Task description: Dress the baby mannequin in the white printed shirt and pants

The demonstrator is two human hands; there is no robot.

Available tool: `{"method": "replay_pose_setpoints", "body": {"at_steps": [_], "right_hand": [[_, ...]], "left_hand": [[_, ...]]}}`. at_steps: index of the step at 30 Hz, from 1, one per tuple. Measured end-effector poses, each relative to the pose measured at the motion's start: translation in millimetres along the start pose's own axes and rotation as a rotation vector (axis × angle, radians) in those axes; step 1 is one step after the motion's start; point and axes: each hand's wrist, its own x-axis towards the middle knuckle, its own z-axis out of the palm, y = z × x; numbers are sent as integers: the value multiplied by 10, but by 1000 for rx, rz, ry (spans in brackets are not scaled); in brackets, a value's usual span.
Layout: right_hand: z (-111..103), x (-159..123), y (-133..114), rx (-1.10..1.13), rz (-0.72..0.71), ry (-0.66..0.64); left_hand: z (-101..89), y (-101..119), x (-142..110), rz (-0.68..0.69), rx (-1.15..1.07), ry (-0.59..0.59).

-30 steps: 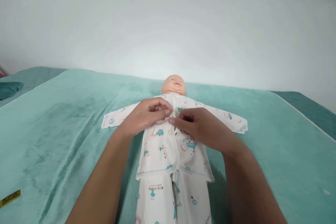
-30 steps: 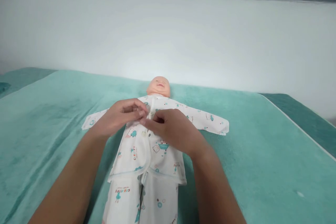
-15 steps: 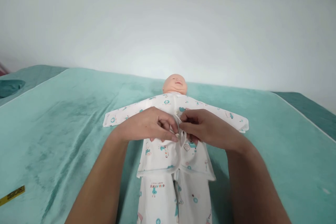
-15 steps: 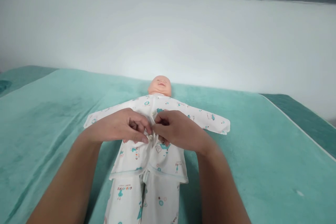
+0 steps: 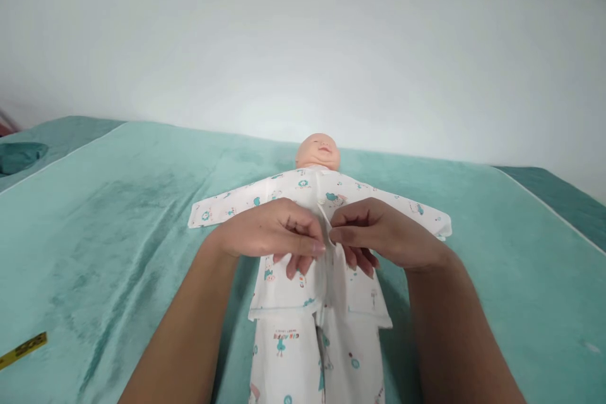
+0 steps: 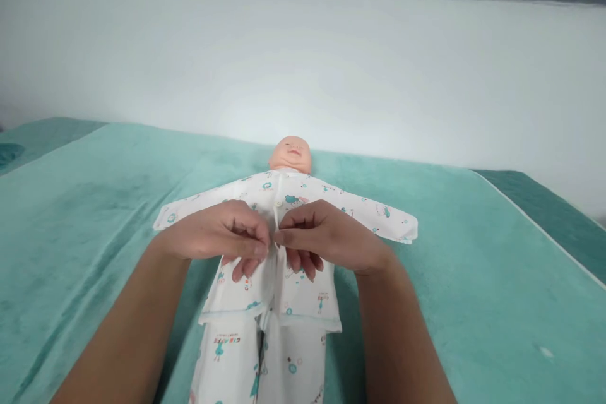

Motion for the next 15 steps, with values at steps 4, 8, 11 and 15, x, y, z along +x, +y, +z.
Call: {"method": "replay_pose_setpoints", "body": {"at_steps": [4,8,11,15], "right_hand": [[8,25,34,63,-46,6],[28,14,7,41,-27,10],[23,5,-1,-2,-12,-22],[4,3,26,-6,-12,-44]], "left_hand": [[30,18,6,-18,-16,-4],[18,18,-6,-67,10,144],[14,30,-12,-126,57,175],[43,55,-4,-136,100,171]]}}
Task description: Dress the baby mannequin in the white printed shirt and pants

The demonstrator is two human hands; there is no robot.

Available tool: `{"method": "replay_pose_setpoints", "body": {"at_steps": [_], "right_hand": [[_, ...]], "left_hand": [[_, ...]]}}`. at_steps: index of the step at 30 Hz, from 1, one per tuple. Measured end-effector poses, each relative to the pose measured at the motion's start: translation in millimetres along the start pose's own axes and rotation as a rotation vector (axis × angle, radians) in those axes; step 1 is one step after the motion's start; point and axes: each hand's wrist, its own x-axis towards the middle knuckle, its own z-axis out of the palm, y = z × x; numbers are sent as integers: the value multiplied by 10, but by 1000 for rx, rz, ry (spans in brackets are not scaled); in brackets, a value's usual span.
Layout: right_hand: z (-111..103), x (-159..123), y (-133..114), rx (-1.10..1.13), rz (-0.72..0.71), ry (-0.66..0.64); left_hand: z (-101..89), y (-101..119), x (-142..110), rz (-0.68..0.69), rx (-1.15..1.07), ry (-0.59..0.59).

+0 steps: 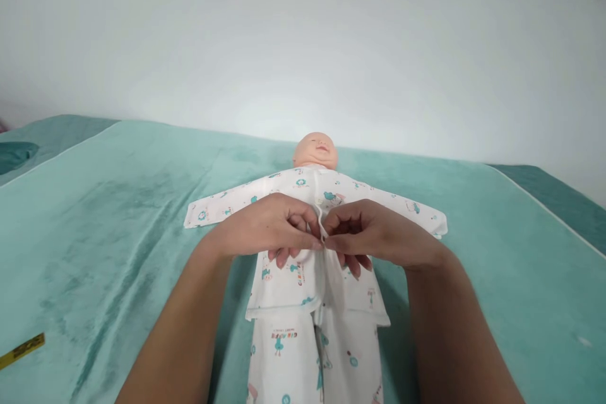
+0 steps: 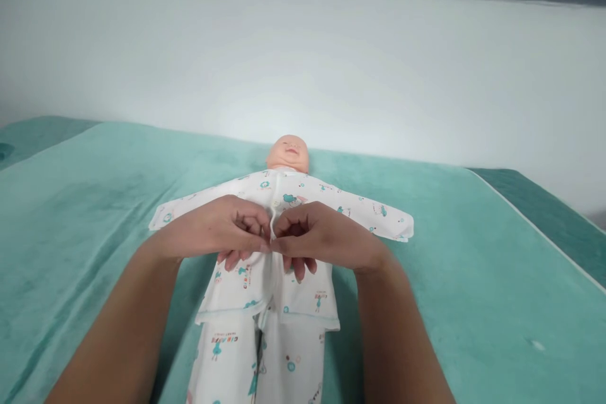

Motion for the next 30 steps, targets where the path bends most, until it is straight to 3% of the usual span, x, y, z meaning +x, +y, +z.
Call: {"method": "replay_pose_setpoints", "body": {"at_steps": [7,17,30], "right_hand": [[11,19,60,69,-22,32],[-15,23,125,90,-64,23],[-26,27,131,103,-48,-6]], "left_hand": [[27,-16,12,52,35,21],[-26,-144,67,135,-289,-55],[12,-120,85,153,-339,-56]]}}
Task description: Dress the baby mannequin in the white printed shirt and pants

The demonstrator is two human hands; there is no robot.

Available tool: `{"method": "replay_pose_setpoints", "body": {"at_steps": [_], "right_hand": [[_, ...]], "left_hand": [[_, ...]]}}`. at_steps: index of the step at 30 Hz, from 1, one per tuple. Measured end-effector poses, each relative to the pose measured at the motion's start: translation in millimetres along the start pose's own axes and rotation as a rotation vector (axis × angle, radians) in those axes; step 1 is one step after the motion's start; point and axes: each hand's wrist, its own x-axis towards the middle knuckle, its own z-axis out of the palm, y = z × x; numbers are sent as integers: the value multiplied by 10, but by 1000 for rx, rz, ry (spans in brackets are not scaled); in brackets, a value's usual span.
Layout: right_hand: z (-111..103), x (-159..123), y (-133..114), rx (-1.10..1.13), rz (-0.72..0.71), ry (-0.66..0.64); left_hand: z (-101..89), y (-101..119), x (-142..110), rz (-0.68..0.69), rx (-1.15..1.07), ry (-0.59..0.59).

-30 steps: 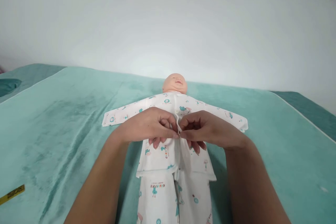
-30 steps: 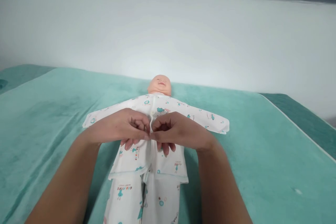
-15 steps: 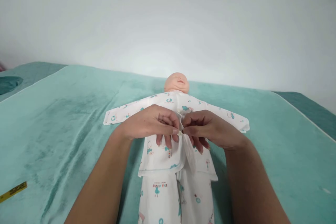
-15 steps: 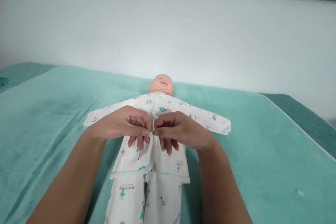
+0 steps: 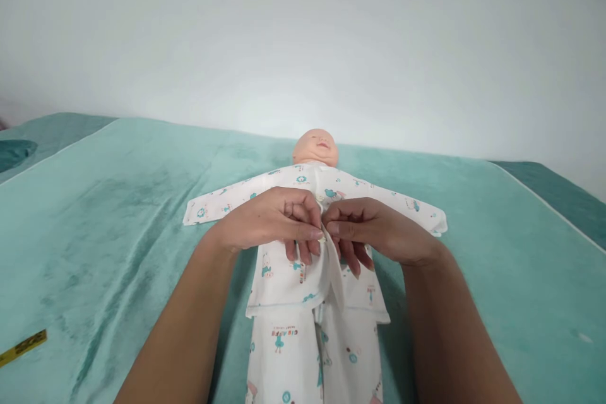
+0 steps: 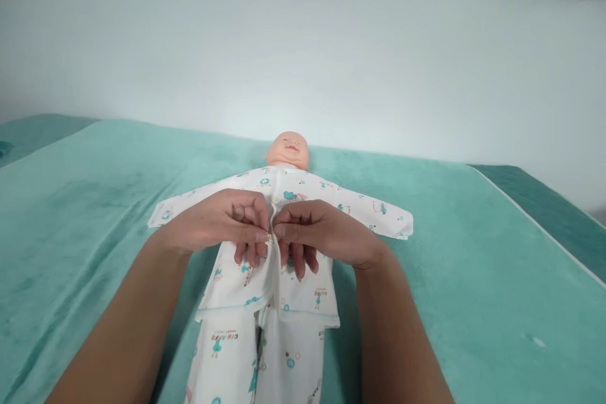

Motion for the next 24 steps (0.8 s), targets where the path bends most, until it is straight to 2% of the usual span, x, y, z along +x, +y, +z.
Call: {"method": "replay_pose_setpoints", "body": {"at_steps": [5,11,19,24], "right_hand": [[13,-8,-41,-52,63,-12],[82,2,-110,-121,139,48],[121,-3,-148,-198,168,56],[120,3,-142,-173,157,41]], "left_hand": [[-3,-3,-1,-6,-2,7],[14,26,-3,-25,16,19],[75,91,-23,-93,153,39],[86,109,-28,-107,161,41]]}}
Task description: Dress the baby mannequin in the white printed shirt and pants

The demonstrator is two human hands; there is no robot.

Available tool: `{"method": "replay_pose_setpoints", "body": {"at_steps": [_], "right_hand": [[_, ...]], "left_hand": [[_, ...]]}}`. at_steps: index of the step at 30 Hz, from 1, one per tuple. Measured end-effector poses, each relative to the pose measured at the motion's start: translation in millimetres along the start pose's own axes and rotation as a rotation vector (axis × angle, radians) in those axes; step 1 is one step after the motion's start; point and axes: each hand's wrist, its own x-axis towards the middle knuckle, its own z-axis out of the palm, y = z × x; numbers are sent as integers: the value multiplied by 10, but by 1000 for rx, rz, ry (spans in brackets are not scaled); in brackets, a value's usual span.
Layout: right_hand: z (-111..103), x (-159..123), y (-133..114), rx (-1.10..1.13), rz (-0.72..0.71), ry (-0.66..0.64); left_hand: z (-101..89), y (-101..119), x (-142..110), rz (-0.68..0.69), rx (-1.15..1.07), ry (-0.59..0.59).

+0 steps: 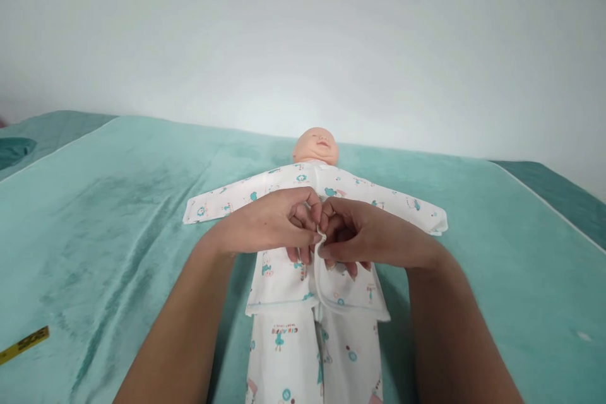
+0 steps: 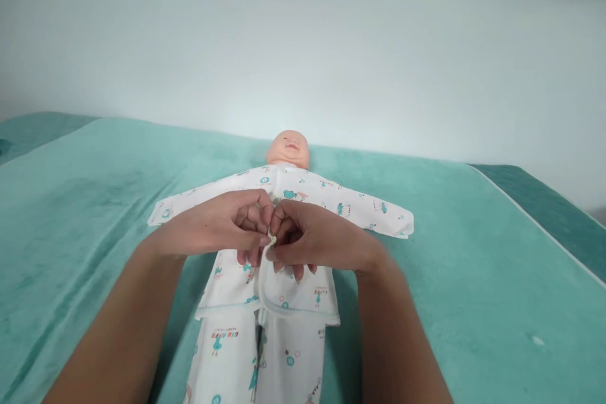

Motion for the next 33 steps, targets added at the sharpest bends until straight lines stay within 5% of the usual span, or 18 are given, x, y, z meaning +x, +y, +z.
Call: {"method": "replay_pose_setpoints", "body": {"at_steps": [33], "right_hand": [[-28,15,33,62,-48,-36]], "left_hand": [[24,-22,0,66,40,58]]}}
